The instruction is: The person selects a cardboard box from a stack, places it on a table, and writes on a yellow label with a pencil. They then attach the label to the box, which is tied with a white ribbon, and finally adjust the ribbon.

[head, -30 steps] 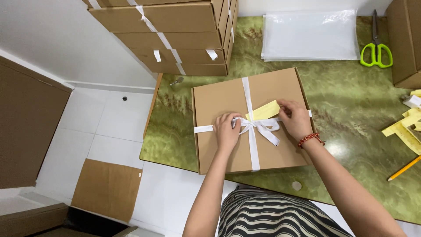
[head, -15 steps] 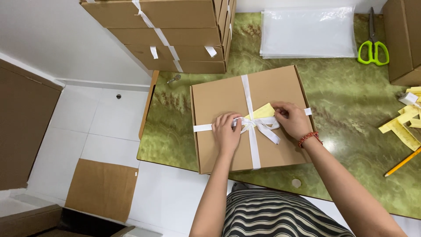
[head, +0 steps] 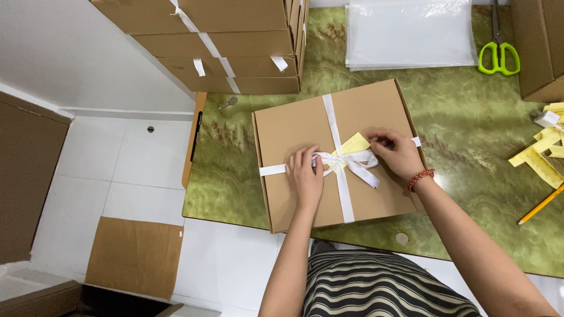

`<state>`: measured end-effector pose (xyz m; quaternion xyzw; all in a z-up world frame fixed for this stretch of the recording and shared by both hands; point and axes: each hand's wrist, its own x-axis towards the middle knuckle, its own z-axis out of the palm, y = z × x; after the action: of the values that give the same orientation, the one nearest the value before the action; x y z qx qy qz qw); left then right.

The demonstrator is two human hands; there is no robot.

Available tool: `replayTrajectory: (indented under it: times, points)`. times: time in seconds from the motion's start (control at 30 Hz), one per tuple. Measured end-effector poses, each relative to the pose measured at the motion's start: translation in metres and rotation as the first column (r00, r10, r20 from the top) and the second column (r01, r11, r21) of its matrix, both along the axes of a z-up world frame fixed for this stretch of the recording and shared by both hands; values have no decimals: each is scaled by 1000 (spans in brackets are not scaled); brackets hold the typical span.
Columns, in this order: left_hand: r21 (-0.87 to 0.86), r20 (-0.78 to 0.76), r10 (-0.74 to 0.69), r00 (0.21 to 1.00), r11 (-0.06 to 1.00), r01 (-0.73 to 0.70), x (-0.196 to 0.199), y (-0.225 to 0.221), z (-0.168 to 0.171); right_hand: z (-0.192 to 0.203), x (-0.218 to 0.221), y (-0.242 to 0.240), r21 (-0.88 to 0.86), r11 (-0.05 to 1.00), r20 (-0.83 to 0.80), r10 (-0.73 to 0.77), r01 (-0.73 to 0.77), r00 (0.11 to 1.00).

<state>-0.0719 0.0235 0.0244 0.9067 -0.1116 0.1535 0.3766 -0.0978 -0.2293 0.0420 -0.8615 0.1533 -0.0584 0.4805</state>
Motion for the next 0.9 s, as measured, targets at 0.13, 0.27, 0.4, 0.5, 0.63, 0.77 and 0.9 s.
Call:
replayTrajectory:
  times: [0.13,0.27,0.4,0.5,0.63,0.77,0.9]
  points:
    - [-63,45,57,997,997,-54,0,-1,2,3,3,0,-47,995,7,-84,84,996]
    - [-44,61,84,995,996,-82,-1,-1,1,-7,9,-2,-144,983,7,-113,113,994]
    - [18,63,80,995,997,-81,-3,-4,6,-18,14,3,-245,968,4,-56,56,998]
    - [103,38,56,998,993,-60,-2,-6,-1,-9,18,18,-335,942,-122,-67,22,990]
    - [135,30,29,999,990,-33,-3,-6,-2,2,18,31,-402,915,-191,-67,-16,979]
    - [171,-1,0,1000,985,0,-3,-5,3,1,20,36,-435,900,-220,-89,-16,971]
    - [199,3,4,1000,980,-4,-2,-6,-3,-8,22,33,-414,910,-245,-94,-16,965]
